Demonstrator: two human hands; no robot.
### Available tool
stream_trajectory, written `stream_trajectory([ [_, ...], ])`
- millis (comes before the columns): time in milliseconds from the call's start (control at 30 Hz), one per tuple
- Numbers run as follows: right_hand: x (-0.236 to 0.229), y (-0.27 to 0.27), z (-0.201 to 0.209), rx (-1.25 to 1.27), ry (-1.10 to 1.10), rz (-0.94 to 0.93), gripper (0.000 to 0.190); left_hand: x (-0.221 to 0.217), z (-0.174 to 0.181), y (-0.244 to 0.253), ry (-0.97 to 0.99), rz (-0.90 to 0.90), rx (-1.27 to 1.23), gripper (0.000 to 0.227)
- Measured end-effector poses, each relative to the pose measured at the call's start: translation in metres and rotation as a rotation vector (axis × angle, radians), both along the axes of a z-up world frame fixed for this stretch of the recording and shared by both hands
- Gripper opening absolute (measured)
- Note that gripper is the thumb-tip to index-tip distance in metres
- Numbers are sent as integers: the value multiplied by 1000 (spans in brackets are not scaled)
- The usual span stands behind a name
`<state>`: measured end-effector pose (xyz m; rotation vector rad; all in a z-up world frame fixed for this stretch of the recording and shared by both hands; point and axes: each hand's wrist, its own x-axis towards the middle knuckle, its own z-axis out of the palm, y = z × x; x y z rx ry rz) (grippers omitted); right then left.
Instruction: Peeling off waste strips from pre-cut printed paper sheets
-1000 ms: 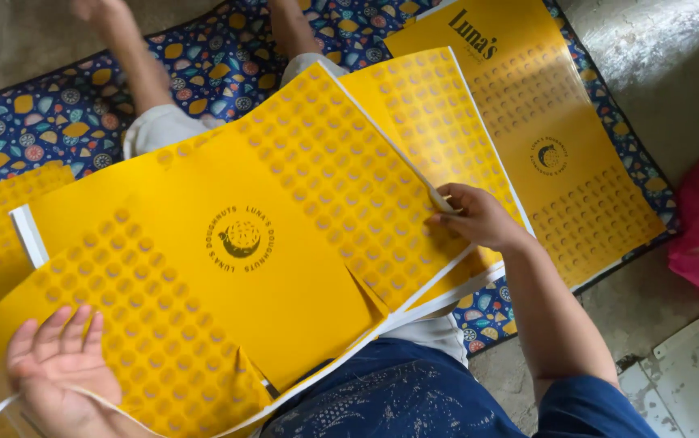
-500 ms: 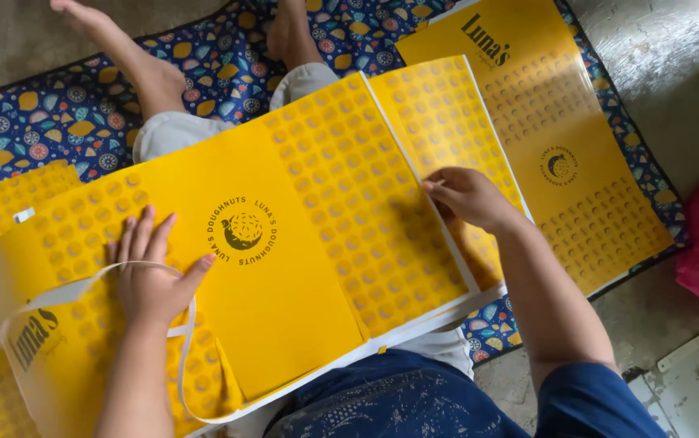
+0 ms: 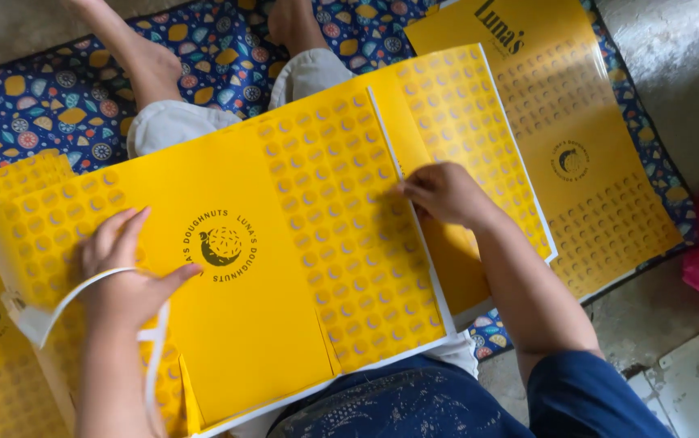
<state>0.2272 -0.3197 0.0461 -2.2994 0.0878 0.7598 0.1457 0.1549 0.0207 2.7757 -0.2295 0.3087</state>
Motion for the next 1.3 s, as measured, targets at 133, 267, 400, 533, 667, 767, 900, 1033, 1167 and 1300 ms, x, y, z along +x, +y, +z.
stream_trajectory([
  [133,30,8,-13,98,-135,-182,27,12,0,-69,-89,-142,-56,102],
  [267,70,8,-57,-30,-563,-37,30,16,-7,-119,30,-159,-35,106],
  [400,97,21,-67,-153,-563,-75,16,10,-2,-133,154,-150,27,109],
  [533,102,31,-74,-203,-647,-130,17,10,-7,-129,229,-162,77,110],
  [667,90,43,-73,-325,-808,-130,17,12,-1,-129,267,-172,65,112],
  [767,91,39,-81,-339,-875,-199,20,12,3,-130,272,-171,76,109],
  [900,95,29,-73,-202,-875,-229,16,14,2,-129,263,-169,80,110],
  [1033,83,34,-45,-54,-720,-165,18,13,6,-129,296,-162,72,108],
  [1167,51,20,-40,-92,-631,-73,32,14,8,-130,312,-167,79,106],
  [1300,13,15,-62,-266,-648,-61,14,12,4,-129,307,-173,89,108],
])
